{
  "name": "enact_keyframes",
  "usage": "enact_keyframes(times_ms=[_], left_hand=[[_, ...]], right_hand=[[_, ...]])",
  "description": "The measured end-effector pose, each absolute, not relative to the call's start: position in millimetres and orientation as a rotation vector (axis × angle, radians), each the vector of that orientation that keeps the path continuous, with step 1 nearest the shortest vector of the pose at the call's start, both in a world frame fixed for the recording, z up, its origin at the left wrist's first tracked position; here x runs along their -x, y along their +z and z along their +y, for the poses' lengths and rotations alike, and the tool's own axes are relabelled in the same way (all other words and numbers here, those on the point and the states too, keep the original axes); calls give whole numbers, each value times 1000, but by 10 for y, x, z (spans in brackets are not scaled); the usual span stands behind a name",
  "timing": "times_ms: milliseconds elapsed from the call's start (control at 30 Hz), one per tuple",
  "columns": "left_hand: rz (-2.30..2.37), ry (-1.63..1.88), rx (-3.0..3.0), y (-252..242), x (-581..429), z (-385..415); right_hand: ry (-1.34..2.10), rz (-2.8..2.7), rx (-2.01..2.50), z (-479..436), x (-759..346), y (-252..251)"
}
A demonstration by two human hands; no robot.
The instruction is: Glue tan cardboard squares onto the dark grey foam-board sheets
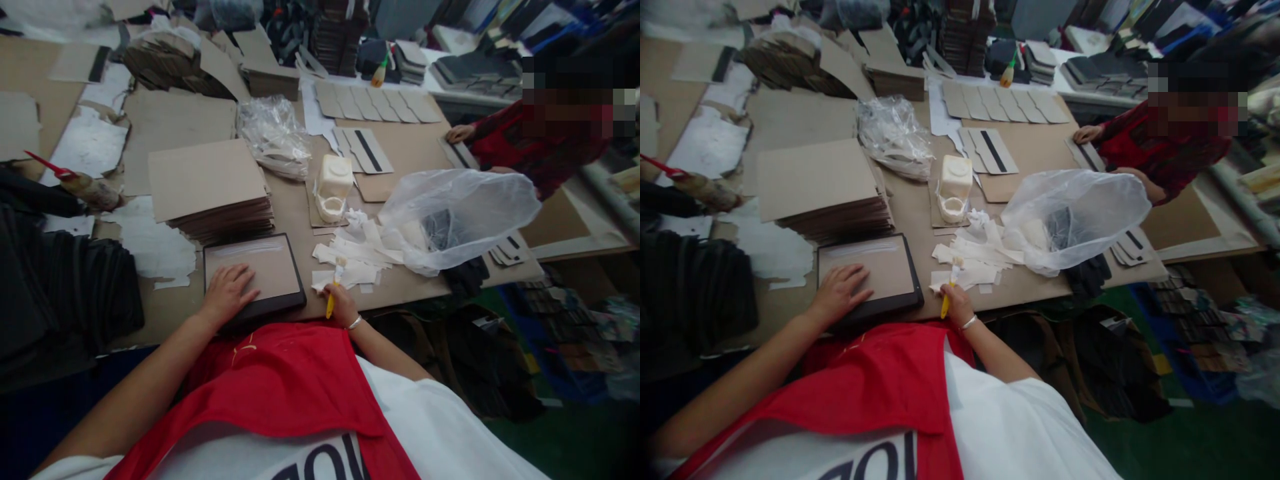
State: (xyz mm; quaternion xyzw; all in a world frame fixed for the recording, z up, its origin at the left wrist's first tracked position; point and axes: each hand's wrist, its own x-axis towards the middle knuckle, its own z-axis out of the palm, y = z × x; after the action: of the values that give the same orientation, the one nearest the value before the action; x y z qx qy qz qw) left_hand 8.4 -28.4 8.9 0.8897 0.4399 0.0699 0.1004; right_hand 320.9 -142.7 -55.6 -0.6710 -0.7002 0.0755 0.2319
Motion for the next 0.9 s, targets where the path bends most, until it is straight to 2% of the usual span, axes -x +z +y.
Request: enact_keyframes(times_ms=[133,267,400,500,667,800,900], left_hand=[[1345,122,-2580,235,-159,-289],[1294,314,-2447,384,-378,-323],[1050,538,-2006,476,-912,-348],[866,528,-1580,471,-1347,-326],[704,391,-1176,464,-1513,-272],[755,399,-1103,542,-1259,-309],[794,409,-910,594,-983,-335]], right_hand=[[331,-1607,1862,-1325,-3244,-496],[428,-1370,1828,-1236,-3225,-358],[495,-1258,1665,-1149,-3118,27],[596,-1208,1540,-1062,-3014,389],[634,-1379,1486,-884,-2936,719],[435,-1633,1588,-675,-2829,732],[401,-1615,1564,-484,-2665,698]])
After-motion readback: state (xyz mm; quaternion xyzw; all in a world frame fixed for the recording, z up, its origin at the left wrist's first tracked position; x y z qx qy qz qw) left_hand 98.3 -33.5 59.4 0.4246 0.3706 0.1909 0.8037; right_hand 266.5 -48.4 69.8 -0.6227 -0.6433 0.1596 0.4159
